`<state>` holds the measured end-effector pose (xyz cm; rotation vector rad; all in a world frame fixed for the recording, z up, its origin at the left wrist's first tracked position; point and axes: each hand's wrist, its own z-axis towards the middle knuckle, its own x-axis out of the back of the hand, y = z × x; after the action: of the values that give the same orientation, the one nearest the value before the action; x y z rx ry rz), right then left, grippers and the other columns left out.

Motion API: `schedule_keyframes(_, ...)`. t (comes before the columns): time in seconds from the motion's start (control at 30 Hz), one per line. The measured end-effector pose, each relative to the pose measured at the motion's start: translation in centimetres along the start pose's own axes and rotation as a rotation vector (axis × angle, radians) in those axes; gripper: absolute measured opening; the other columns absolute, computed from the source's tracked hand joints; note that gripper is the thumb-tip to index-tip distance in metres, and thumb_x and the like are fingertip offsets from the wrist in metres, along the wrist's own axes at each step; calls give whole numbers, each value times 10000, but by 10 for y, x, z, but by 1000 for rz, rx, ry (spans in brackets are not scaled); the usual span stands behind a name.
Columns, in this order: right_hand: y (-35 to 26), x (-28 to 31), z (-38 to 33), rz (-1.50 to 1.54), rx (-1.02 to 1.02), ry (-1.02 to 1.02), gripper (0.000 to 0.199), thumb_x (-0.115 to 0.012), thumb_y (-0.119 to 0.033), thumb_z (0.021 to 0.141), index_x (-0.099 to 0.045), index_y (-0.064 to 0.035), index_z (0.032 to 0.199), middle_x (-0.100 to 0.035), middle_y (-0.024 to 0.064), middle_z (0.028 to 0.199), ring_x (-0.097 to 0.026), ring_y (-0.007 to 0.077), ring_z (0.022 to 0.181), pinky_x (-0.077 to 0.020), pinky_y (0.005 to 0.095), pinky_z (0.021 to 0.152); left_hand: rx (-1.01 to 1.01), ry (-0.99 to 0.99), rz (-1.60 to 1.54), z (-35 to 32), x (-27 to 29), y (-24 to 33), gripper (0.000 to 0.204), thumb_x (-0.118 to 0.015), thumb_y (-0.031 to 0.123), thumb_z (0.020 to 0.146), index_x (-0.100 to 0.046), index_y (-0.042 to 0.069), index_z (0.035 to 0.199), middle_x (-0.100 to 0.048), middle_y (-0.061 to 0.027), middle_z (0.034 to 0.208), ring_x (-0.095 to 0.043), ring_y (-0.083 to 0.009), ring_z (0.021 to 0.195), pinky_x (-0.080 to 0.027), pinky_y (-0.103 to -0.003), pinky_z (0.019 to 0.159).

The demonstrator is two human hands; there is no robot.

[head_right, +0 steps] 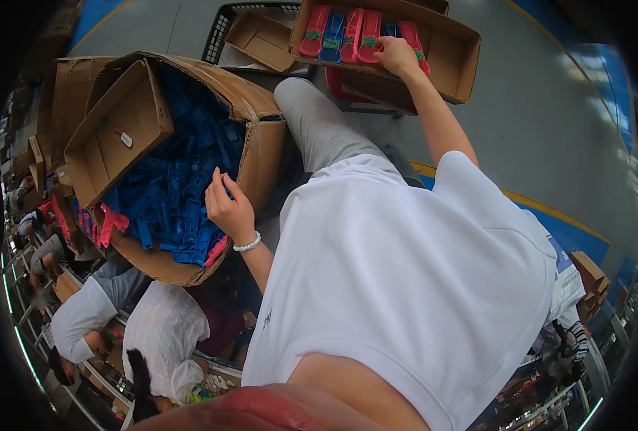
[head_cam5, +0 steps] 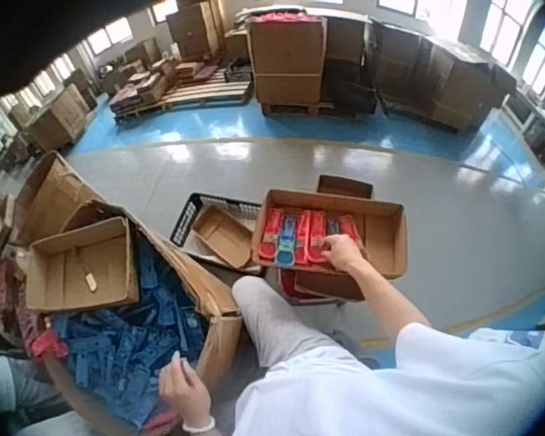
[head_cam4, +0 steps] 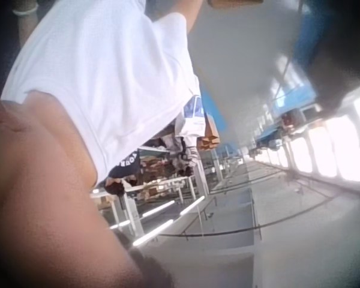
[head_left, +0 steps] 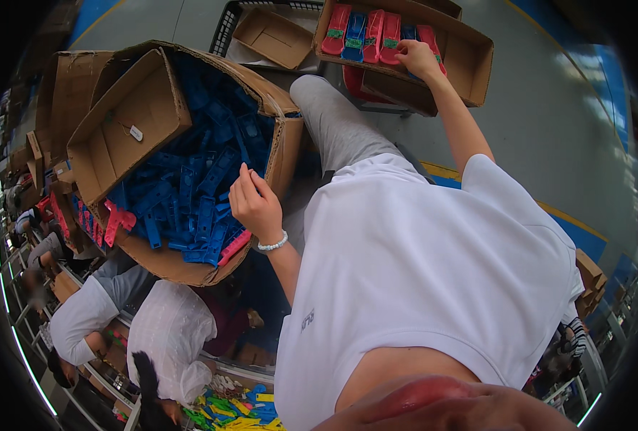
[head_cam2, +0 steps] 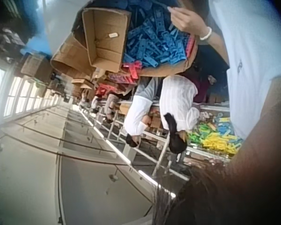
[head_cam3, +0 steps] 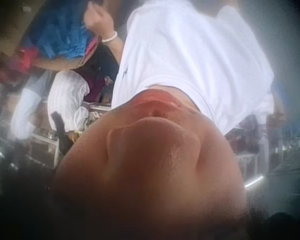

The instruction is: The person assembles toy components by inserting circuit boards into plastic casings by hand and placing the assembled units into a tray. The person then walks to another workstation, gathers more circuit board assemblies into a box, and separates the wiring by hand.

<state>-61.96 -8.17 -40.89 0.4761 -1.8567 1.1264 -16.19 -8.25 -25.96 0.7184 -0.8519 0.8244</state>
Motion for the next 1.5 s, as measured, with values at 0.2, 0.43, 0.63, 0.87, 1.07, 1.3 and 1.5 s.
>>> schedule_keyframes(0.2,28,48,-25,-185,-219,430,324,-698,-253,796,-695,-63,1059,-707,149,1036,-662,325,1003,-512,402,882,1,-4,14,0,1,1,183,-604,52,915,-678,-31,1060,-701,-147,870,-658,-281,778,-536,-362,673)
schedule_keyframes(0.43,67,57,-36,73,-302,-174,297,-728,-192,784,-702,-32,1033,-707,157,1044,-671,281,1010,-517,381,866,-26,7,4,3,-1,1,183,-604,56,914,-681,-26,1059,-698,-146,872,-659,-280,792,-537,-366,679)
schedule_keyframes(0.63,36,56,-22,-183,-188,175,268,-670,-181,811,-697,-65,1051,-707,124,1016,-664,315,984,-521,406,868,-17,24,16,0,2,2,181,-604,66,919,-679,-20,1059,-700,-156,881,-663,-293,787,-540,-370,682)
schedule_keyframes(0.87,18,19,99,-111,350,194,445,-654,-246,852,-596,-64,1255,-618,187,1229,-590,345,1141,-479,413,973,-19,14,9,-4,0,0,189,-602,78,922,-680,-14,1067,-700,-158,880,-663,-303,781,-540,-379,675)
schedule_keyframes(1.07,5,26,111,-251,201,-208,513,-694,-261,838,-576,-63,1297,-616,198,1248,-575,360,1168,-459,406,1003,2,25,37,-5,-1,0,193,-602,82,923,-682,-10,1072,-701,-157,884,-665,-296,783,-542,-372,675)
schedule_keyframes(1.3,19,48,26,260,93,533,269,-653,-188,823,-697,-76,1064,-717,117,957,-687,271,928,-535,369,841,-20,24,40,-3,3,-1,188,-603,82,926,-680,-11,1069,-702,-172,886,-666,-306,767,-545,-378,667)
schedule_keyframes(1.5,41,41,-35,248,57,-15,291,-684,-137,796,-705,-68,1078,-722,120,968,-694,235,909,-537,341,842,-26,8,7,-2,-6,1,189,-597,55,915,-677,-28,1065,-688,-145,857,-652,-286,778,-532,-373,680)
